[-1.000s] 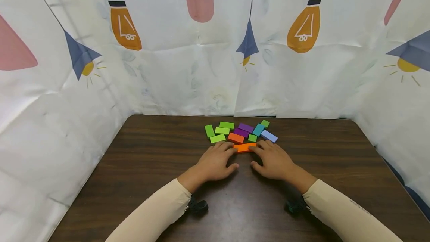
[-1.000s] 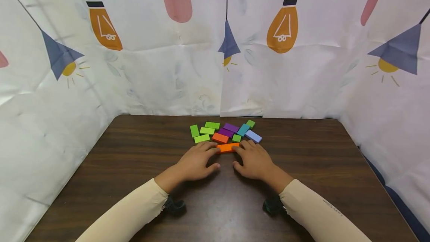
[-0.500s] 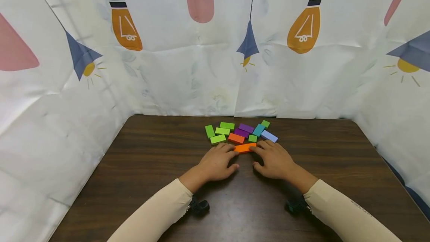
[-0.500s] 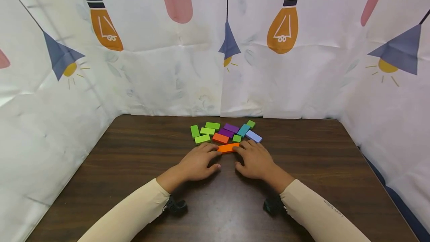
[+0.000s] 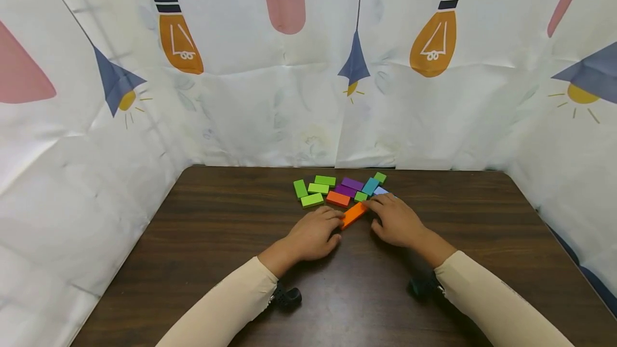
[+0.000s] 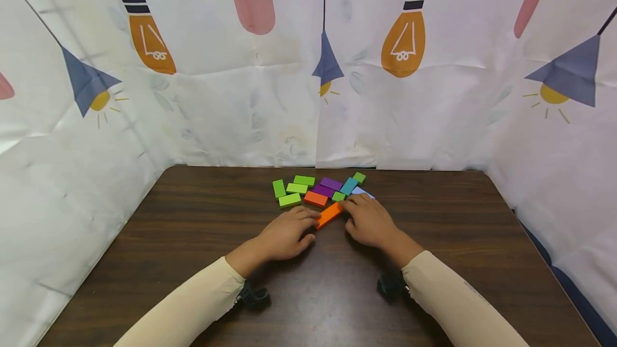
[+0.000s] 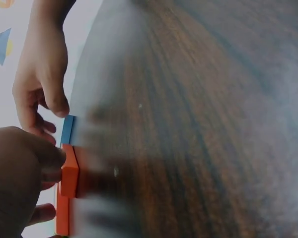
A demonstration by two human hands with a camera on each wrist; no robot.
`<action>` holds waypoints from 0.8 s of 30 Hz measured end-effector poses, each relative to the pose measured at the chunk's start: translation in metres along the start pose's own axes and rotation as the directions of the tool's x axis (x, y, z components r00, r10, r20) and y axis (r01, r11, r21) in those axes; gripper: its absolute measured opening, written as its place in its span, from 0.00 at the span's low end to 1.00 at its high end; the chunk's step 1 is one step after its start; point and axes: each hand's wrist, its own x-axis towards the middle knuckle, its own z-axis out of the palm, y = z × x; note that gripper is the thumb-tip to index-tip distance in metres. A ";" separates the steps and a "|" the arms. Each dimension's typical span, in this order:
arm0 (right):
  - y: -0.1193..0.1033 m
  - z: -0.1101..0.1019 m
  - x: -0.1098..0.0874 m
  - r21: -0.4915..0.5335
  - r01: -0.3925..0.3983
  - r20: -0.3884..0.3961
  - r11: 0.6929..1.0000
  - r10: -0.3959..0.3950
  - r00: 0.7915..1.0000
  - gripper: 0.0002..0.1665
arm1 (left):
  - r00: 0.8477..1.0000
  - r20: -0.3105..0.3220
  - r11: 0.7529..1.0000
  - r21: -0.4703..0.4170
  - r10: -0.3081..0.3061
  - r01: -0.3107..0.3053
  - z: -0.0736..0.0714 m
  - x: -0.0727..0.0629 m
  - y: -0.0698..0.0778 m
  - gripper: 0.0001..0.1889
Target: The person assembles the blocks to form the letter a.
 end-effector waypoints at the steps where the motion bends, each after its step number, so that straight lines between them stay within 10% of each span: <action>1: 0.003 0.000 0.002 -0.009 0.005 -0.006 1.000 -0.005 1.000 0.29 | 1.000 -0.001 1.000 0.013 0.008 -0.008 -0.001 0.000 0.000 0.17; 10: 0.018 -0.002 0.016 -0.047 0.009 0.095 0.999 -0.004 0.995 0.32 | 0.998 -0.024 0.998 0.037 0.057 -0.056 -0.001 0.003 -0.003 0.13; 24: 0.031 -0.008 0.003 -0.032 0.020 0.024 0.999 -0.019 1.000 0.13 | 0.996 -0.040 0.996 0.035 0.079 -0.077 0.001 0.004 -0.009 0.14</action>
